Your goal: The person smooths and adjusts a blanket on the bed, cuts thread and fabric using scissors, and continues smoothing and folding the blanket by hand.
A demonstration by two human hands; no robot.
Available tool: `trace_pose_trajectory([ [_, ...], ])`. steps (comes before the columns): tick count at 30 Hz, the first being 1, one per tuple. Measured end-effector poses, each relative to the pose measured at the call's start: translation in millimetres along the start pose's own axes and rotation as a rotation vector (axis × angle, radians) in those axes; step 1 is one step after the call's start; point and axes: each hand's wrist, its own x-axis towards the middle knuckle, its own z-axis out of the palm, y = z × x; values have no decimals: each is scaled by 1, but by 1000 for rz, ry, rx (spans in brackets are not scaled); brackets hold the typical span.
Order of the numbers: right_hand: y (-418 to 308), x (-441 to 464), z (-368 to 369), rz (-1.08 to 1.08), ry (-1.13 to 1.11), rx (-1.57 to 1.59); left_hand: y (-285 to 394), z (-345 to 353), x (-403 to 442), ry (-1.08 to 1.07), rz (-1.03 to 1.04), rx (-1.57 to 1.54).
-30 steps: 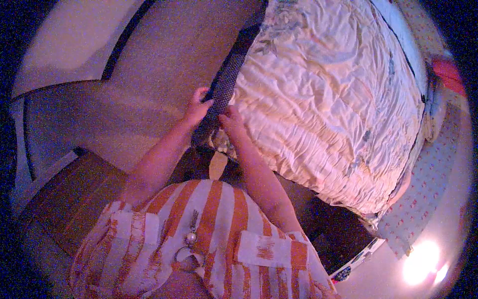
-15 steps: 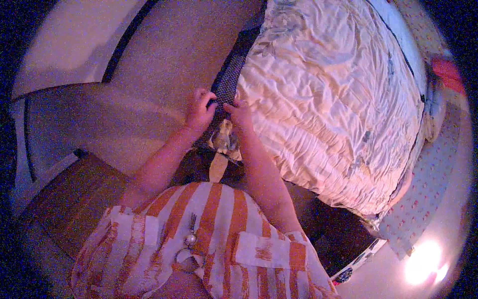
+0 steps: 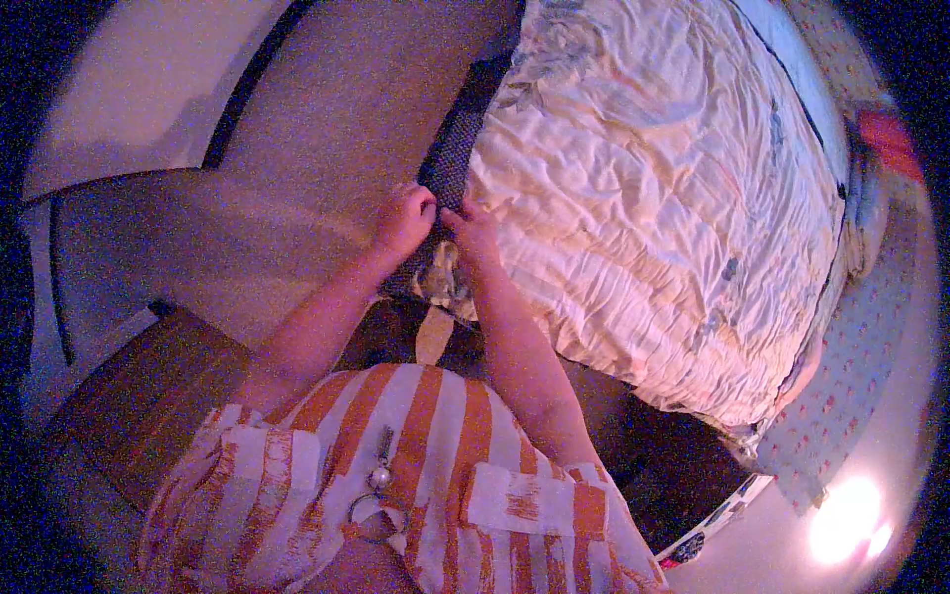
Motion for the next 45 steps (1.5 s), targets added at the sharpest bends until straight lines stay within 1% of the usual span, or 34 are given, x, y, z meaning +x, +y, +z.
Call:
trace_pose_trajectory([
  [2, -1, 0, 0, -19, 8, 5, 0, 1, 0, -8, -17, -9],
  [4, 2, 4, -4, 38, -21, -146, -2, 1, 1, -29, -92, -90],
  [5, 5, 5, -6, 37, -20, -146, -5, 2, 1, -29, -90, -90],
  [7, -3, 1, 0, 19, 20, -262, -14, 5, 2, -85, -173, -247],
  [8, -6, -1, 3, 20, 21, -261, -20, 5, 4, -85, -174, -246],
  [10, -17, -7, 12, -88, 126, -569, -24, -6, 11, -303, -273, -424],
  [11, -20, -8, 13, -87, 128, -567, -24, -11, 13, -306, -273, -423],
  [13, -23, -8, 12, -162, 66, -598, -24, -18, 16, -425, -497, -577],
  [14, -21, -7, 11, -162, 67, -598, -25, -21, 18, -467, -470, -646],
  [15, -16, -4, 9, -161, 58, -571, -27, -23, 21, -469, -468, -645],
  [17, -8, 3, 2, -158, 53, -544, -29, -23, 26, -560, -486, -631],
  [18, -8, 6, 1, -144, 25, -600, -24, -25, 29, -561, -486, -631],
  [20, -6, 8, 0, -130, -1, -652, -13, -27, 35, -524, -291, -234],
  [21, -14, 5, 7, -145, 60, -839, -11, -23, 38, -526, -291, -233],
  [22, -19, 3, 10, -160, 123, -1027, -9, -20, 43, -513, -233, -225],
  [23, -15, 6, 7, -159, 123, -1025, -8, -18, 47, -499, -176, -217],
  [24, -11, 12, 3, -171, 134, -1012, -11, -18, 49, -502, -176, -216],
  [26, -2, 16, -7, -184, 148, -1002, -19, -20, 55, -487, -333, -683],
  [27, -1, 15, -9, -265, 182, -980, -23, -28, 64, -488, -332, -683],
  [28, 3, 16, -13, -347, 216, -957, -27, -39, 78, -562, -413, -710],
  [29, 7, 19, -17, -352, 217, -957, -29, -49, 86, -633, -492, -735],
  [30, 18, 24, -25, -248, 158, -877, -33, -51, 86, -614, -468, -802],
  [31, 20, 25, -26, -142, 100, -795, -24, -58, 81, -610, -469, -803],
  [33, 21, 26, -25, -190, 81, -737, -5, -69, 65, -474, -407, -527],
  [34, 17, 23, -22, -239, 62, -682, -11, -56, 56, -474, -406, -526],
  [35, 14, 20, -20, -240, 62, -682, -22, -34, 44, -431, -325, -536],
  [36, 7, 14, -16, -213, 48, -540, -28, -20, 36, -387, -246, -546],
  [37, 3, 10, -14, -185, 33, -400, -24, -18, 30, -385, -248, -547],
  [39, -1, 9, -12, -149, 31, -369, -18, -12, 20, -385, -236, -291],
  [40, -2, 8, -11, -112, 31, -335, -17, -10, 17, -311, -193, -265],
  [41, -3, 7, -11, -108, 32, -336, -16, -7, 16, -313, -197, -267],
  [43, -7, 5, -13, -93, 9, -434, -11, -5, 15, -139, -68, -127],
  [44, -8, 4, -12, -92, 9, -433, -10, -5, 14, -140, -69, -126],
  [45, -8, 3, -11, -121, 10, -436, -6, -8, 15, -194, -62, -59],
])
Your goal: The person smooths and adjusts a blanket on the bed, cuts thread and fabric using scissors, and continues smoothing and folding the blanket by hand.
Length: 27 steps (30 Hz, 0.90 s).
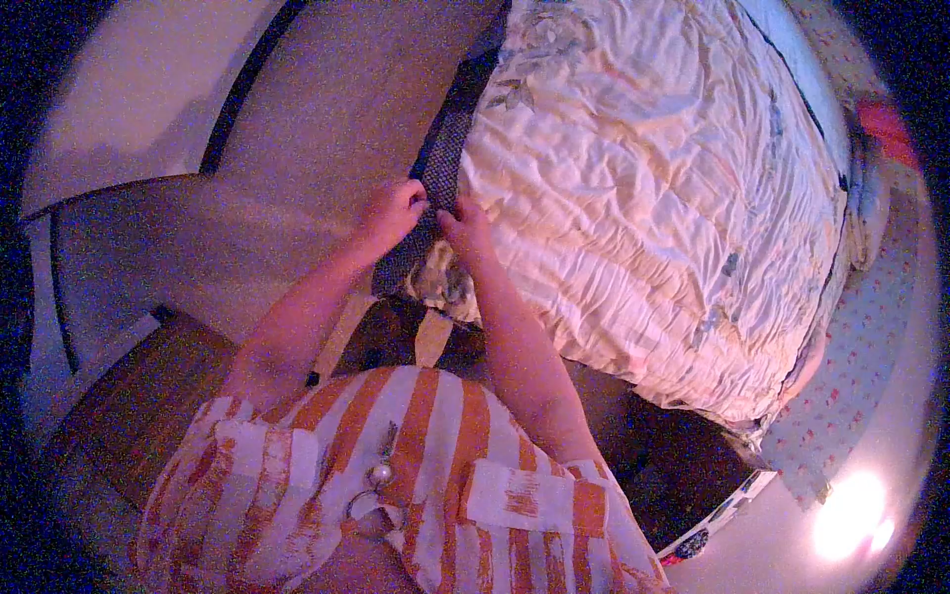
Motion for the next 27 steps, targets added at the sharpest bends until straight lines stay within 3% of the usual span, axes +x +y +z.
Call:
trace_pose_trajectory([
  [2, -2, 0, 1, -30, 9, -3, 0, 0, 1, -51, 2, 70],
  [5, -1, 1, 0, 19, 12, 74, -17, 13, 2, -5, 9, -152],
  [7, -2, 2, -3, 115, -18, -34, -19, 12, 0, -16, -91, -315],
  [13, 2, 7, 1, 33, -7, -41, -17, 11, 5, -47, 8, -594],
  [16, -20, -1, -1, 54, 0, -128, -15, 3, 10, -219, 0, -343],
  [20, -6, 6, -2, 96, -17, -104, -21, 1, 17, -184, 125, -404],
  [22, 0, 9, -2, 127, -4, -1, -15, -14, 21, -333, -105, -592],
  [27, 15, 14, 0, 48, -5, -37, -2, -14, 13, -209, -176, -412],
])
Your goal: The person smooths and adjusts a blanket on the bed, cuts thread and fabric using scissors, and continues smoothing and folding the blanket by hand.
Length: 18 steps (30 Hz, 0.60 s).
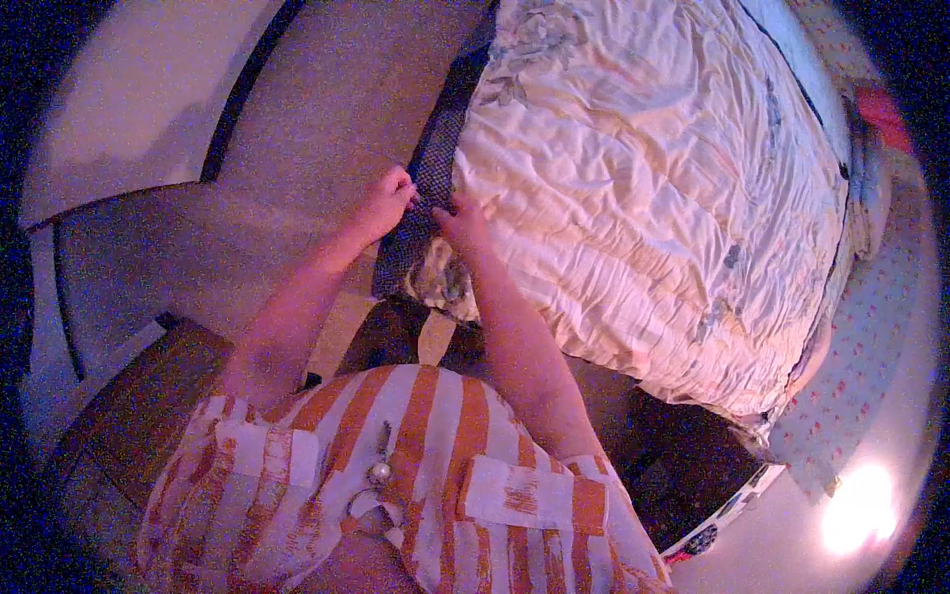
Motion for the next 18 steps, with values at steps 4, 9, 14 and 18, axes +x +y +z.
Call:
trace_pose_trajectory([
  [4, 7, 1, -1, -21, 1, -31, -17, 18, 5, 172, -30, 55],
  [9, 6, 1, -3, -32, -36, -23, 3, 18, -6, 157, -172, -273],
  [14, 3, 0, 0, -8, -13, 69, -13, 17, -8, 97, -241, -844],
  [18, 16, 7, -1, -23, -55, 43, -11, 10, -9, -129, -251, -1221],
])
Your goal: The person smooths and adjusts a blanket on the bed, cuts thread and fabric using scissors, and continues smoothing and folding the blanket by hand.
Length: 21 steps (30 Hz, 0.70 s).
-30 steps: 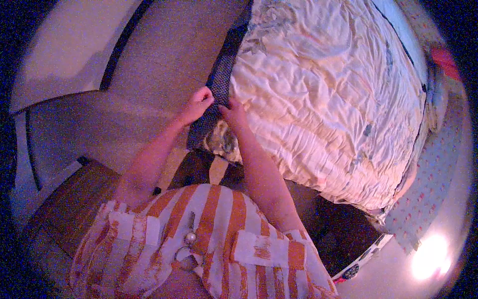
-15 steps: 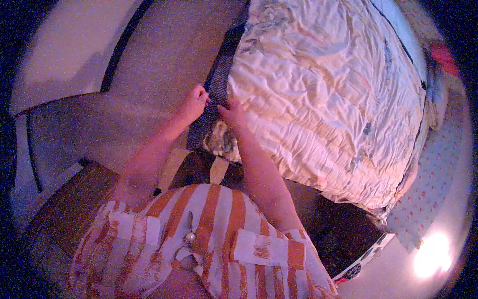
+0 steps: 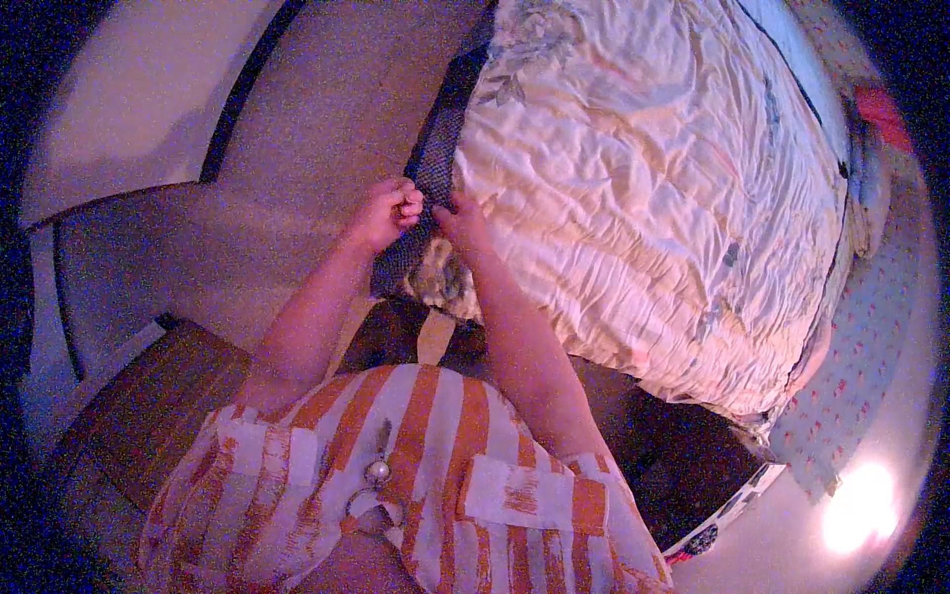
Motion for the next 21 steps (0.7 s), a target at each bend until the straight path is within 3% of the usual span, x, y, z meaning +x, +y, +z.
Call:
trace_pose_trajectory([
  [2, 0, -2, 0, 14, 6, 36, 5, 0, -1, -181, -134, -175],
  [6, -12, -9, -1, 25, -9, 136, 33, 9, -22, -263, -141, -245],
  [9, -27, -13, 2, 33, -18, 108, 61, 9, -41, -299, 40, -108],
  [11, -28, -12, 10, 28, -19, 45, 74, -2, -39, 116, 278, 622],
  [12, -18, -7, 19, -51, -44, 16, 62, -5, -36, 114, 280, 623],
  [14, -32, -13, 30, -197, 0, -227, 24, -13, -29, 200, 449, 1086],
  [15, -33, -14, 32, -196, 1, -225, 17, -11, -31, 199, 446, 1088],
  [17, -36, -14, 32, -250, -59, -243, 8, -8, -32, 150, 200, 886],
  [18, -40, -15, 29, -246, -55, -245, -5, -34, -17, 176, 280, 829],
  [20, -45, -20, 21, -29, -59, -321, -3, -38, -17, 250, 258, 849],
  [21, -46, -20, 19, -31, -65, -324, 1, -35, -19, 317, 242, 885],
])
